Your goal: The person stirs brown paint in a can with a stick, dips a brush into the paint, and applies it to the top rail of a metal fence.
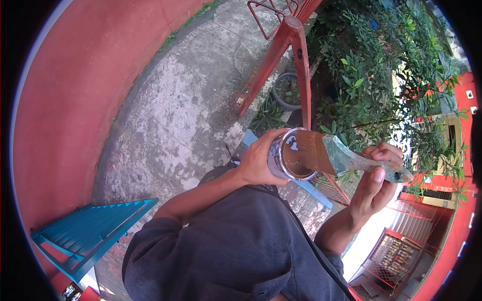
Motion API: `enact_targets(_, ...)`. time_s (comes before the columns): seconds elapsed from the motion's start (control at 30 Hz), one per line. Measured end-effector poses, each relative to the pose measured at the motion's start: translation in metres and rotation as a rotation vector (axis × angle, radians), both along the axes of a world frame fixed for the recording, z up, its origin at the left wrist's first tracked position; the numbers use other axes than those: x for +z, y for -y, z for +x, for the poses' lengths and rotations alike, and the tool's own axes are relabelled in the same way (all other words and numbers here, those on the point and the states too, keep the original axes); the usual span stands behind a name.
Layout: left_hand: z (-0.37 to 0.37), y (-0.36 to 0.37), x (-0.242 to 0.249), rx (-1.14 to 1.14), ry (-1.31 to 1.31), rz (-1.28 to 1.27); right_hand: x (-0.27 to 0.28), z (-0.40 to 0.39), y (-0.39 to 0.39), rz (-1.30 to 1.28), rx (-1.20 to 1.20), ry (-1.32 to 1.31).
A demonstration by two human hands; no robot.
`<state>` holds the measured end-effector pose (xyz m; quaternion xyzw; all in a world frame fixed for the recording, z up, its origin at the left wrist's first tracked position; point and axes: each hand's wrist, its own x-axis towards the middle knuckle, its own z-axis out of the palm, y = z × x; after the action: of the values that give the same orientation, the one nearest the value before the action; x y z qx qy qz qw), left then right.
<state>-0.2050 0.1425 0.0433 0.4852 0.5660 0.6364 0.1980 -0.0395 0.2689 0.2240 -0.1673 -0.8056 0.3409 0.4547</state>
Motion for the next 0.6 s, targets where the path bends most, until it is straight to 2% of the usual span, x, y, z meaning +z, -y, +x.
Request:
enact_targets(0.23,-0.002,-0.001,-0.007,0.032,-0.025,-0.017,-0.014,-0.002,-0.016,0.061,0.000,0.087)
enact_targets(0.6,-0.003,-0.001,-0.013,0.033,-0.064,0.009,-0.009,-0.017,-0.015,0.014,-0.031,0.251)
